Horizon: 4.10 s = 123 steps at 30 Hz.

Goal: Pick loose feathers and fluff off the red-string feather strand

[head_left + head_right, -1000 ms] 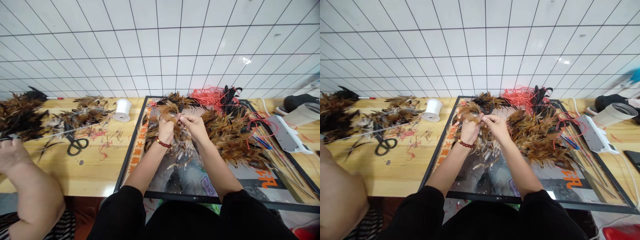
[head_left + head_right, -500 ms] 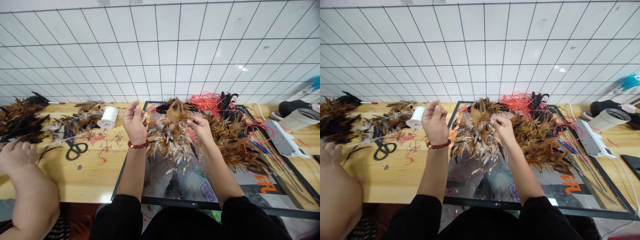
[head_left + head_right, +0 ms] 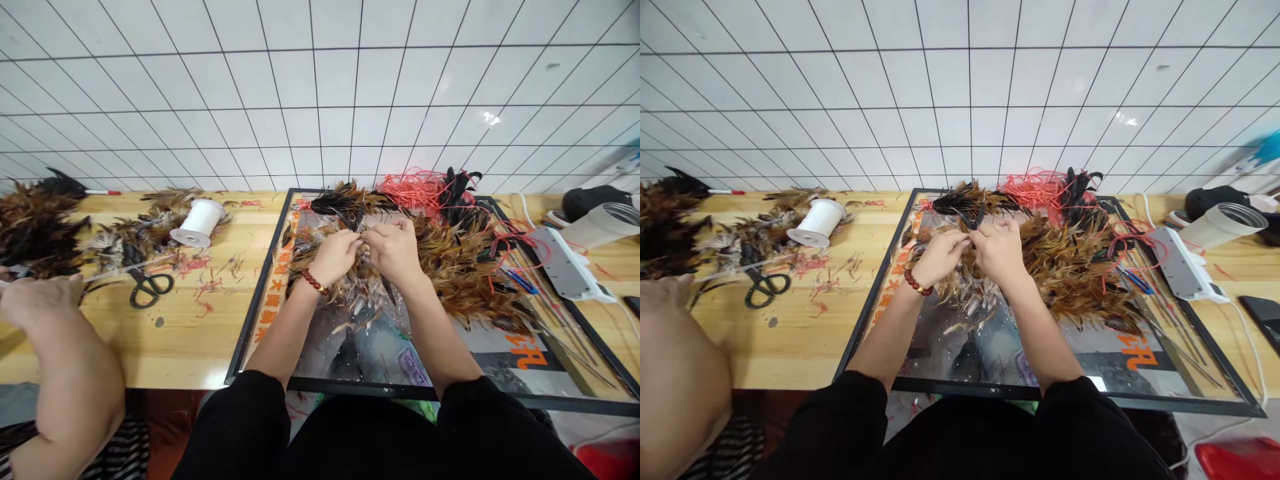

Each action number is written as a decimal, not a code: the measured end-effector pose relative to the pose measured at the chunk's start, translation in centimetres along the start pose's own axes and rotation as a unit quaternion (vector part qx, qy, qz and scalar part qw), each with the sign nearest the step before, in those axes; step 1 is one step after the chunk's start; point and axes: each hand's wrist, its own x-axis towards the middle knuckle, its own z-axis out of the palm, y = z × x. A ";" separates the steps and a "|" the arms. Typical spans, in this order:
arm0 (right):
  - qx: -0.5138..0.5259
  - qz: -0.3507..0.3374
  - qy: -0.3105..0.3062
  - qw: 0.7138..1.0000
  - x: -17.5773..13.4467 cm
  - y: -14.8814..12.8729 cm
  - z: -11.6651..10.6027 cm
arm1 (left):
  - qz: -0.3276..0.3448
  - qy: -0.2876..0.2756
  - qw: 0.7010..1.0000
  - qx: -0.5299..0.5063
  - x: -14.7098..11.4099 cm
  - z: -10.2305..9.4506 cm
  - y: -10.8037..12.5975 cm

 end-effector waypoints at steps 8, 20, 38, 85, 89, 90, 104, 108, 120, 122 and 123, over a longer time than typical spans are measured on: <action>0.133 0.065 0.056 0.987 -0.1 1.1 0.1 | -0.121 -0.008 0.931 -0.344 0.6 0.2 -0.3; 0.332 0.016 0.070 0.941 0.0 1.3 0.5 | -0.168 -0.041 0.807 -0.564 0.3 0.4 0.9; 0.509 0.097 0.060 0.853 0.1 1.8 0.0 | -0.085 -0.020 0.843 -0.531 -0.1 1.4 1.0; -0.007 0.238 -0.355 0.904 1.6 5.9 4.9 | -0.200 0.186 0.630 -0.727 -6.0 2.1 -5.8; 0.035 0.239 -0.369 0.897 0.5 6.2 6.0 | -0.212 0.205 0.639 -0.710 -6.1 2.4 -6.6; 0.051 0.239 -0.363 0.899 0.2 6.5 5.9 | -0.210 0.208 0.639 -0.710 -6.1 2.5 -6.7; 0.340 0.294 -0.190 0.873 0.2 9.0 1.9 | -0.182 0.148 0.688 -0.687 -2.8 2.3 -3.8; 0.370 0.340 -0.170 0.847 0.3 8.8 1.4 | -0.169 0.168 0.712 -0.660 0.0 0.9 -1.3; 0.270 0.265 -0.265 0.887 -0.3 10.1 0.6 | -0.114 0.164 0.753 -0.627 1.6 -3.4 0.9; 0.186 0.256 -0.245 0.916 -0.2 9.6 0.4 | -0.105 0.173 0.746 -0.634 1.0 -4.5 1.4; 0.151 0.248 -0.234 0.928 -0.1 9.2 0.5 | -0.103 0.182 0.742 -0.637 0.6 -5.1 1.6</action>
